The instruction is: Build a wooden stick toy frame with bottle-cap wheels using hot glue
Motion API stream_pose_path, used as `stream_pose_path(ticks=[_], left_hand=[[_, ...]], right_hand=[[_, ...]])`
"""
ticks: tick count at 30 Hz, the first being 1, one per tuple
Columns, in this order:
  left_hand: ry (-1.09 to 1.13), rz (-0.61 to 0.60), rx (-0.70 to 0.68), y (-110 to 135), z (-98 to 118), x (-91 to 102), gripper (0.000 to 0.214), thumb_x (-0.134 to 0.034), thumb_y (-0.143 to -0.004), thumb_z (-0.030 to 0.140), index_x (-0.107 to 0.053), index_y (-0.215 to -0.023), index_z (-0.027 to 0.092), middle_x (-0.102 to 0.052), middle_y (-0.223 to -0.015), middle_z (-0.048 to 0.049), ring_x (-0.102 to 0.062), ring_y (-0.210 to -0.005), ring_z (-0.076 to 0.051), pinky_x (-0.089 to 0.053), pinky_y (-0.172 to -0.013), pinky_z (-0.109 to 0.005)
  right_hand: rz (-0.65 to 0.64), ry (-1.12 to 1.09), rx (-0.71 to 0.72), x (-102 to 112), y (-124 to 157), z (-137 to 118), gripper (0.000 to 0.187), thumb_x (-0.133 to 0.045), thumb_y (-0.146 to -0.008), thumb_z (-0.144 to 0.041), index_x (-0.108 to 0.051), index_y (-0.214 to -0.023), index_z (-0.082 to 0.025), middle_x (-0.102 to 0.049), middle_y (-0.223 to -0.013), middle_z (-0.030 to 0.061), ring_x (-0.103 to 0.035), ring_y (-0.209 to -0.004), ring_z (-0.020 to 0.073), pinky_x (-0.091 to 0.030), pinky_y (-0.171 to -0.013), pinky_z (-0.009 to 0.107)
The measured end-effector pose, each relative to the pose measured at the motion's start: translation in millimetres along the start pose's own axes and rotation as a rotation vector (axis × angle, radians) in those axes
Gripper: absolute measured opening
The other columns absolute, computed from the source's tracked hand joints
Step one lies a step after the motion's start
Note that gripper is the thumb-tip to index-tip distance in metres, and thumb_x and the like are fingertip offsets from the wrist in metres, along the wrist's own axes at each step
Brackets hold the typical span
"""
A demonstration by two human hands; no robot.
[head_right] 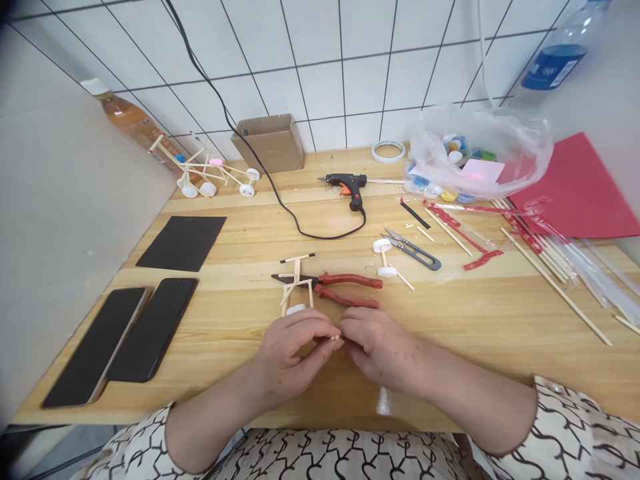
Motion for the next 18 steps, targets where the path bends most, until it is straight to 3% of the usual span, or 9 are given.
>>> stream_pose_path(ticks=[7,11,14,18], left_hand=[[0.047,-0.005,0.024,0,-2,-1.2,0.006,-0.058,-0.081,0.013,-0.062,-0.078,0.010,-0.062,-0.071,-0.0050,-0.056,-0.066,-0.010,-0.045,-0.062,-0.020],[0.173,0.033,0.144,-5,-9,8.9,0.009,-0.061,-0.080,0.018,-0.062,-0.083,0.010,-0.063,-0.075,-0.0056,-0.056,-0.070,-0.011,-0.046,-0.065,-0.019],[0.229,0.067,0.244,-6,-16,16.1,0.008,-0.058,-0.081,0.017,-0.063,-0.080,0.010,-0.063,-0.074,-0.0051,-0.057,-0.069,-0.011,-0.046,-0.065,-0.020],[0.262,0.053,0.267,-5,-16,14.3,0.006,-0.062,-0.077,0.016,-0.064,-0.078,0.011,-0.065,-0.073,-0.0048,-0.058,-0.068,-0.012,-0.046,-0.065,-0.021]], right_hand=[[0.010,-0.034,-0.038,2,-3,0,0.015,-0.048,-0.078,-0.009,-0.062,-0.076,-0.015,-0.058,-0.064,0.0056,-0.054,-0.061,0.0169,-0.043,-0.053,0.030],[0.070,-0.447,-0.292,13,-3,15,0.011,-0.057,-0.078,-0.019,-0.063,-0.069,-0.019,-0.058,-0.061,0.0004,-0.050,-0.054,0.0115,-0.037,-0.049,0.025],[0.198,-0.821,-0.532,18,5,32,0.006,-0.067,-0.074,-0.026,-0.068,-0.071,-0.021,-0.062,-0.063,-0.0012,-0.045,-0.049,0.0075,-0.032,-0.045,0.022],[0.307,-1.057,-0.685,16,13,43,0.012,-0.075,-0.066,-0.029,-0.070,-0.068,-0.018,-0.060,-0.054,-0.0015,-0.042,-0.045,0.0054,-0.028,-0.042,0.021]])
Point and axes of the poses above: each hand's wrist, its own y-axis away from the middle knuckle, its own x-axis out of the back of the hand, z = x × y, the point moved 9 cm from there along -y, towards the middle knuckle
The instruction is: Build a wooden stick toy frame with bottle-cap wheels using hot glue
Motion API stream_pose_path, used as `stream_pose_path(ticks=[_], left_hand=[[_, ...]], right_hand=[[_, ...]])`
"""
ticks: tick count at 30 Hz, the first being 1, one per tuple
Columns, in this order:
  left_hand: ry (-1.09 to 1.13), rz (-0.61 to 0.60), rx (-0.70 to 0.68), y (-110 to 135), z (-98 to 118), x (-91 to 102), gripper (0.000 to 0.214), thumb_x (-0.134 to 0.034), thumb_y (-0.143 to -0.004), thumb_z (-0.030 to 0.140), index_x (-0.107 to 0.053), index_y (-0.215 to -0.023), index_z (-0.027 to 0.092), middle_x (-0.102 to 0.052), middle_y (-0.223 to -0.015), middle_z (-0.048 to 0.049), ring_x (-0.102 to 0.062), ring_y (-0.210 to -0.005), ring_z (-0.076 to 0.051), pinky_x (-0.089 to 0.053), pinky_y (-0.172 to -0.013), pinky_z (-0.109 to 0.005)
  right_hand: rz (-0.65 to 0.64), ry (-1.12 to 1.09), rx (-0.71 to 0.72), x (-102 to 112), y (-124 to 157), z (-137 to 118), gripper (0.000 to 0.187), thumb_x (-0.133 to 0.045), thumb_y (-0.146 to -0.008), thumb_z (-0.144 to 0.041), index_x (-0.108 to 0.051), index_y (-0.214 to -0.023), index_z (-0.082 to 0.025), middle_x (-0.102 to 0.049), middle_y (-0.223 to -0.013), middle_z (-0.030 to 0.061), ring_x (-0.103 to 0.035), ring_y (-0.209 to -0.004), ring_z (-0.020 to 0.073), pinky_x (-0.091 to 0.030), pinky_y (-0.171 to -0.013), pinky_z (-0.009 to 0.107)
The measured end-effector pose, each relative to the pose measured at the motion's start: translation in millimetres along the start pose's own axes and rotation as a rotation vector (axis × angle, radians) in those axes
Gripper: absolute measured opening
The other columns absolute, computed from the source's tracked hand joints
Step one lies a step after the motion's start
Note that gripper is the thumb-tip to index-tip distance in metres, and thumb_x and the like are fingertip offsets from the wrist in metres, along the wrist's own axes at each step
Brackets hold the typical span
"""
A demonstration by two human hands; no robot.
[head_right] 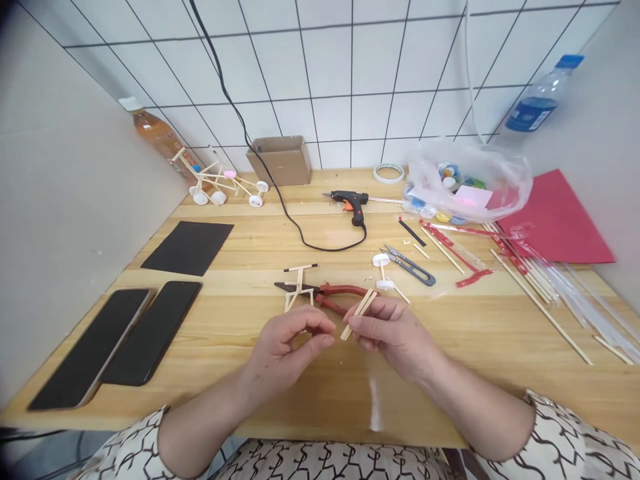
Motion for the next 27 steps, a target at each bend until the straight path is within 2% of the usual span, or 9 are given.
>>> stream_pose_path(ticks=[4,9,17,23,27], left_hand=[[-0.043,-0.043,-0.041,4,6,-7.5,0.005,-0.064,-0.075,0.016,-0.065,-0.078,0.012,-0.065,-0.068,-0.0033,-0.057,-0.063,-0.011,-0.045,-0.060,-0.020],[-0.112,-0.029,-0.094,7,12,-9.5,0.001,-0.064,-0.075,0.015,-0.063,-0.075,0.014,-0.064,-0.066,-0.0014,-0.056,-0.060,-0.010,-0.044,-0.058,-0.019],[-0.098,-0.019,-0.209,10,19,-12.4,0.003,-0.062,-0.077,0.013,-0.062,-0.075,0.014,-0.065,-0.067,-0.0027,-0.057,-0.060,-0.010,-0.045,-0.058,-0.018],[-0.107,-0.018,-0.207,12,15,-14.7,0.006,-0.060,-0.079,0.015,-0.062,-0.074,0.015,-0.064,-0.066,-0.0024,-0.056,-0.060,-0.010,-0.045,-0.058,-0.019],[-0.080,-0.028,-0.112,10,9,-14.5,0.005,-0.061,-0.076,0.012,-0.062,-0.071,0.014,-0.062,-0.064,-0.0014,-0.054,-0.060,-0.010,-0.044,-0.059,-0.019]], right_hand=[[-0.011,-0.065,-0.047,-3,0,6,0.016,-0.077,-0.063,-0.029,-0.070,-0.068,-0.016,-0.061,-0.054,-0.0002,-0.043,-0.044,0.0049,-0.027,-0.041,0.020],[-0.054,-0.105,-0.090,-10,2,9,0.016,-0.076,-0.063,-0.028,-0.068,-0.067,-0.015,-0.060,-0.053,-0.0008,-0.043,-0.043,0.0044,-0.027,-0.041,0.019],[-0.078,-0.169,-0.159,-17,6,16,0.019,-0.078,-0.059,-0.030,-0.068,-0.064,-0.015,-0.059,-0.051,-0.0013,-0.043,-0.041,0.0039,-0.025,-0.040,0.018],[-0.070,-0.151,-0.134,-17,7,16,0.019,-0.078,-0.060,-0.030,-0.068,-0.064,-0.015,-0.057,-0.050,-0.0014,-0.041,-0.042,0.0033,-0.025,-0.040,0.018],[-0.052,-0.098,-0.075,-13,6,12,0.017,-0.077,-0.061,-0.030,-0.069,-0.065,-0.016,-0.058,-0.051,-0.0011,-0.042,-0.043,0.0046,-0.026,-0.040,0.019]])
Point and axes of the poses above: each hand's wrist, its own y-axis away from the middle knuckle, its own x-axis out of the back of the hand, z = x × y, the point moved 9 cm from there along -y, towards the middle knuckle
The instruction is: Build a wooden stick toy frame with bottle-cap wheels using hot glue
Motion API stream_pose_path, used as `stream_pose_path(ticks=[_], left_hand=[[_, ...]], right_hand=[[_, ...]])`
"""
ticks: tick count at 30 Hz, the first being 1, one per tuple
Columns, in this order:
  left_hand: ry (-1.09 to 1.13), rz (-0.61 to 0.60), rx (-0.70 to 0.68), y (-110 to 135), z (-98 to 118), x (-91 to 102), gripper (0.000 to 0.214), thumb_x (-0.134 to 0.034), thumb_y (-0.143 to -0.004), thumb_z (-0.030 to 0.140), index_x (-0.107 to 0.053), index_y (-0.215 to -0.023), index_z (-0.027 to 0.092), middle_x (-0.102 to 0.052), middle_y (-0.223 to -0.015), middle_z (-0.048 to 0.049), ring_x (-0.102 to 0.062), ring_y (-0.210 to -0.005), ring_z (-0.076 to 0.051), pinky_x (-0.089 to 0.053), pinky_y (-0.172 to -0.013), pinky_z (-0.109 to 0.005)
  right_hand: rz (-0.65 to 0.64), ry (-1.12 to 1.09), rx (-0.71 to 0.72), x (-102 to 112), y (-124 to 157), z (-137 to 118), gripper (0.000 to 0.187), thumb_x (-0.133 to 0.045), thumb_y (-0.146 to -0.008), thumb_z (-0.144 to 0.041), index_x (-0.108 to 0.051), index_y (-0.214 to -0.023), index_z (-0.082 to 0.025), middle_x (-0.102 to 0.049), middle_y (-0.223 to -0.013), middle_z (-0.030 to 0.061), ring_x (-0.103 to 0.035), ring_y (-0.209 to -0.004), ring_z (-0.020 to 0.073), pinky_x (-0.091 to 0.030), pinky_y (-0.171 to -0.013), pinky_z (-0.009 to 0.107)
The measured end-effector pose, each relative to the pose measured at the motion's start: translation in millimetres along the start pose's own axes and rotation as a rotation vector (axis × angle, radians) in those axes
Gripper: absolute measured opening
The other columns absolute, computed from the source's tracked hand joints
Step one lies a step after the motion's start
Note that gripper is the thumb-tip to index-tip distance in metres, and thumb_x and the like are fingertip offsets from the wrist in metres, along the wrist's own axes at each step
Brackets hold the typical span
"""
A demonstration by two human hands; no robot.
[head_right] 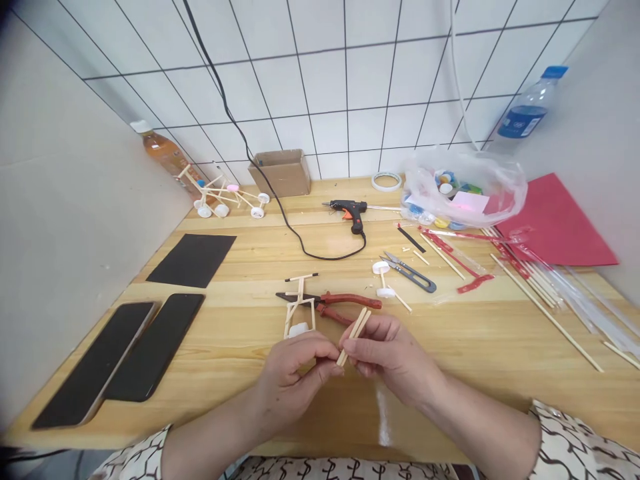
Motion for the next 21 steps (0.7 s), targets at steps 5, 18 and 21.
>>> stream_pose_path(ticks=[5,18,21], left_hand=[[0.114,-0.075,0.209,0,-12,-4.7,0.005,-0.064,-0.071,0.018,-0.061,-0.070,0.014,-0.059,-0.063,-0.0008,-0.053,-0.060,-0.011,-0.044,-0.059,-0.020],[0.139,-0.143,0.464,8,-32,-15.8,0.028,-0.053,-0.077,0.032,-0.053,-0.057,0.014,-0.042,-0.052,0.0028,-0.037,-0.051,-0.008,-0.030,-0.048,-0.019],[0.197,-0.167,0.545,13,-38,-19.8,0.025,-0.054,-0.075,0.033,-0.052,-0.058,0.014,-0.042,-0.051,0.0028,-0.037,-0.050,-0.008,-0.029,-0.046,-0.020]], right_hand=[[-0.028,0.138,0.133,0,0,-12,0.013,-0.073,-0.068,-0.031,-0.070,-0.067,-0.019,-0.060,-0.056,-0.0019,-0.042,-0.045,0.0055,-0.030,-0.042,0.020],[-0.076,0.346,0.241,-14,8,-19,0.022,-0.064,-0.076,-0.039,-0.065,-0.072,-0.017,-0.057,-0.062,-0.0020,-0.049,-0.059,0.0101,-0.039,-0.056,0.025],[-0.080,0.393,0.296,-15,9,-24,0.026,-0.057,-0.082,-0.042,-0.063,-0.075,-0.018,-0.059,-0.068,-0.0008,-0.051,-0.065,0.0116,-0.041,-0.063,0.026]])
Point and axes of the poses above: each hand's wrist, its own y-axis away from the middle knuckle, its own x-axis out of the back of the hand, z = x × y, the point moved 9 cm from there along -y, towards the middle knuckle
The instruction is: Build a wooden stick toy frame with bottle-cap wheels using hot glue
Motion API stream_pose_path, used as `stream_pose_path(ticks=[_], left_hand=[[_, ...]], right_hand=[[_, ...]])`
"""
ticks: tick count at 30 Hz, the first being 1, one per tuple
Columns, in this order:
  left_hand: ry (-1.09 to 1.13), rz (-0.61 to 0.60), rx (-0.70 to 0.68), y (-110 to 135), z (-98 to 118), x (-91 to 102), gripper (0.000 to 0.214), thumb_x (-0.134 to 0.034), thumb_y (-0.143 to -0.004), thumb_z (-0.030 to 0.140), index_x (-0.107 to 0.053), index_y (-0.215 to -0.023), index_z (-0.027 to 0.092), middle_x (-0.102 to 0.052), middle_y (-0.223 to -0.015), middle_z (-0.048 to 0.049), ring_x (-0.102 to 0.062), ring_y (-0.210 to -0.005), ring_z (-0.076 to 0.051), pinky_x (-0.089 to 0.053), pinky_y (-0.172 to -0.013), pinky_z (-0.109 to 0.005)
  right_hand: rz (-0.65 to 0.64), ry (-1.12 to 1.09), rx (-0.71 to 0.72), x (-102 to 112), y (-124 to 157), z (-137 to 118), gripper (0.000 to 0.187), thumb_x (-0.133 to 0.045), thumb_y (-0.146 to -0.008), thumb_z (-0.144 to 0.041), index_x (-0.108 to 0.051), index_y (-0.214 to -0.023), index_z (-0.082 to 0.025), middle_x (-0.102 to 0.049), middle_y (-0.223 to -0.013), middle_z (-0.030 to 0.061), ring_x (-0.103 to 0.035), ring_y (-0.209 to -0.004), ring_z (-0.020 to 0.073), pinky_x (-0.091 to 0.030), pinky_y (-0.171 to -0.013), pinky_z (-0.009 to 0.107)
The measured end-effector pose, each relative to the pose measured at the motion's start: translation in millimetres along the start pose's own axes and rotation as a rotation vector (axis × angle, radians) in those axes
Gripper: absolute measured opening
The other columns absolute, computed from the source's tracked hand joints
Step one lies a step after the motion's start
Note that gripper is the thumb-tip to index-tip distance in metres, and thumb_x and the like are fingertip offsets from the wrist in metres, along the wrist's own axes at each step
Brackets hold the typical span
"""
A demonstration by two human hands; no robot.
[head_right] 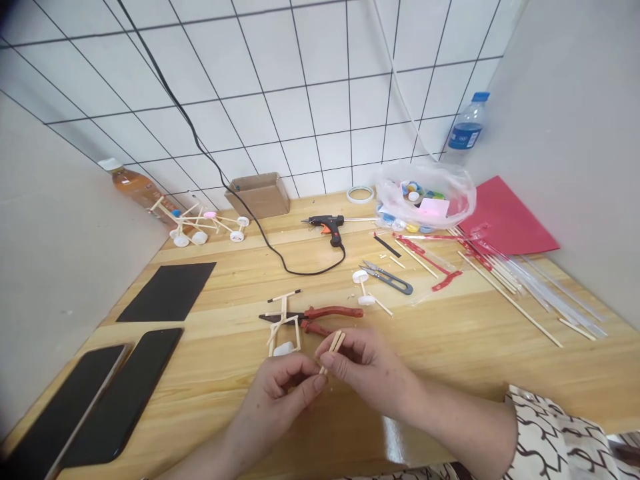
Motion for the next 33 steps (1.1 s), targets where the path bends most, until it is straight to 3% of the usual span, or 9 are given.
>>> stream_pose_path(ticks=[7,13,20,25,33], left_hand=[[0.112,-0.069,0.073,0,-10,-5.8,0.026,-0.057,-0.072,0.036,-0.051,-0.059,0.015,-0.042,-0.050,0.0036,-0.037,-0.048,-0.007,-0.028,-0.045,-0.020],[0.213,-0.100,0.116,0,-11,-10.1,0.028,-0.062,-0.071,0.037,-0.052,-0.059,0.014,-0.044,-0.050,0.0039,-0.038,-0.047,-0.006,-0.028,-0.046,-0.019],[0.271,-0.012,-0.006,-2,-3,-1.0,0.011,-0.067,-0.064,0.019,-0.065,-0.075,0.015,-0.062,-0.067,-0.0004,-0.054,-0.064,-0.010,-0.044,-0.062,-0.021],[0.216,0.005,-0.084,-1,4,1.6,0.005,-0.064,-0.070,0.018,-0.066,-0.072,0.014,-0.060,-0.064,0.0002,-0.051,-0.060,-0.009,-0.042,-0.058,-0.019],[0.062,0.036,-0.131,2,13,5.0,0.013,-0.059,-0.074,0.017,-0.062,-0.062,0.014,-0.052,-0.056,0.0017,-0.046,-0.056,-0.009,-0.036,-0.054,-0.019]], right_hand=[[0.005,0.006,0.004,0,-1,2,0.032,-0.056,-0.081,-0.046,-0.062,-0.069,-0.017,-0.055,-0.064,-0.0019,-0.047,-0.060,0.0101,-0.038,-0.058,0.024],[0.039,-0.089,-0.082,4,-1,9,0.034,-0.061,-0.076,-0.049,-0.062,-0.067,-0.016,-0.050,-0.054,-0.0042,-0.040,-0.049,0.0070,-0.029,-0.046,0.022],[0.215,-0.345,-0.247,22,-3,28,0.031,-0.072,-0.067,-0.044,-0.064,-0.064,-0.014,-0.050,-0.047,-0.0043,-0.036,-0.042,0.0042,-0.022,-0.042,0.020],[0.194,-0.418,-0.299,17,-3,30,0.030,-0.074,-0.065,-0.042,-0.065,-0.063,-0.013,-0.052,-0.047,-0.0033,-0.037,-0.041,0.0033,-0.021,-0.041,0.020],[0.150,-0.427,-0.291,8,-1,32,0.028,-0.074,-0.066,-0.040,-0.066,-0.064,-0.014,-0.053,-0.049,-0.0028,-0.039,-0.044,0.0040,-0.022,-0.042,0.020]])
Point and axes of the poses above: each hand's wrist, its own y-axis away from the middle knuckle, its own x-axis out of the back of the hand, z = x × y, the point moved 9 cm from there along -y, towards the middle knuckle
